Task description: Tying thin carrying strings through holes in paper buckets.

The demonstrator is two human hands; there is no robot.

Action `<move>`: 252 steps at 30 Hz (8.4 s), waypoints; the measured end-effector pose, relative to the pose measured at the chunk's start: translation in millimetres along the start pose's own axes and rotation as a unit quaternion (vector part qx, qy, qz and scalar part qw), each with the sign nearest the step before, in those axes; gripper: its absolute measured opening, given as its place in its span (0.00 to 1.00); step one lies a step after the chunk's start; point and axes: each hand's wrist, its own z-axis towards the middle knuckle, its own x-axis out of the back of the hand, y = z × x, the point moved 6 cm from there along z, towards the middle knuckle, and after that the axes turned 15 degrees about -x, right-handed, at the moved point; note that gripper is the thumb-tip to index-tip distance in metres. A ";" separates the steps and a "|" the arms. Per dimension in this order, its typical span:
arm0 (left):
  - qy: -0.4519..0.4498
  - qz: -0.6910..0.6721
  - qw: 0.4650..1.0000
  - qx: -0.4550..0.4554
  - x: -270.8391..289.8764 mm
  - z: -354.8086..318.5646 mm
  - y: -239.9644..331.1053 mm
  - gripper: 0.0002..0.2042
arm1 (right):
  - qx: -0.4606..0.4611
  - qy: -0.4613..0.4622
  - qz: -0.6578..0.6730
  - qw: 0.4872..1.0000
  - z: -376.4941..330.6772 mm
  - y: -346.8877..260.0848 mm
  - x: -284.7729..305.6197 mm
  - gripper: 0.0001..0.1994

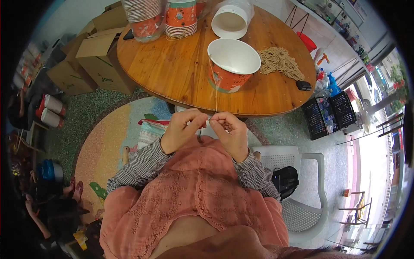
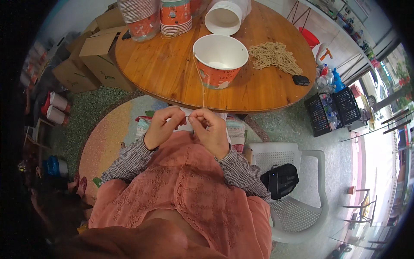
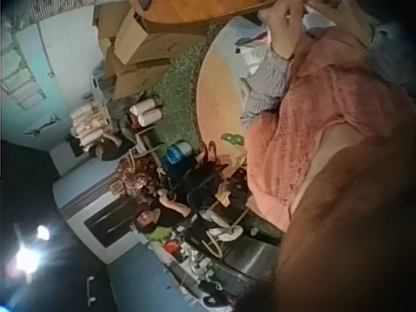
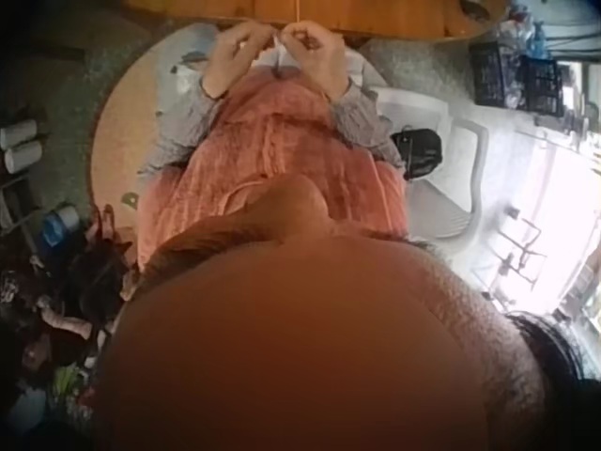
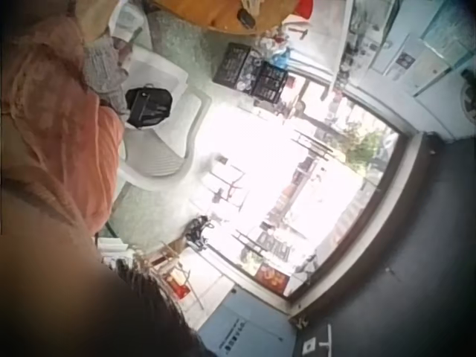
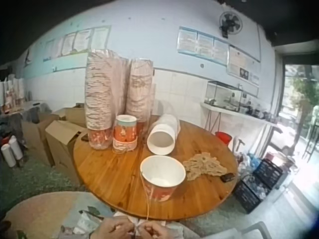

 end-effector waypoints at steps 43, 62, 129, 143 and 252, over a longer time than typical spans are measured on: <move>-0.068 0.399 0.871 -0.279 46.2 67.7 41.1 0.09 | 0.112 0.091 0.117 0.983 65.0 -95.2 126.9 0.06; -0.080 0.425 0.880 -0.197 -31.8 85.4 19.3 0.08 | 0.089 0.149 0.132 0.976 49.4 14.0 49.9 0.04; -0.046 0.222 0.942 -0.247 7.6 99.4 11.0 0.06 | -0.084 -0.128 -0.247 0.957 102.6 -55.5 34.2 0.08; 0.059 0.053 0.994 -0.079 0.7 92.7 -13.0 0.15 | -0.150 -0.105 -0.038 0.982 98.4 -53.5 39.9 0.06; 0.023 -0.098 0.992 -0.071 -3.0 93.6 7.6 0.09 | 0.147 0.065 -0.100 0.982 63.6 -57.4 39.7 0.11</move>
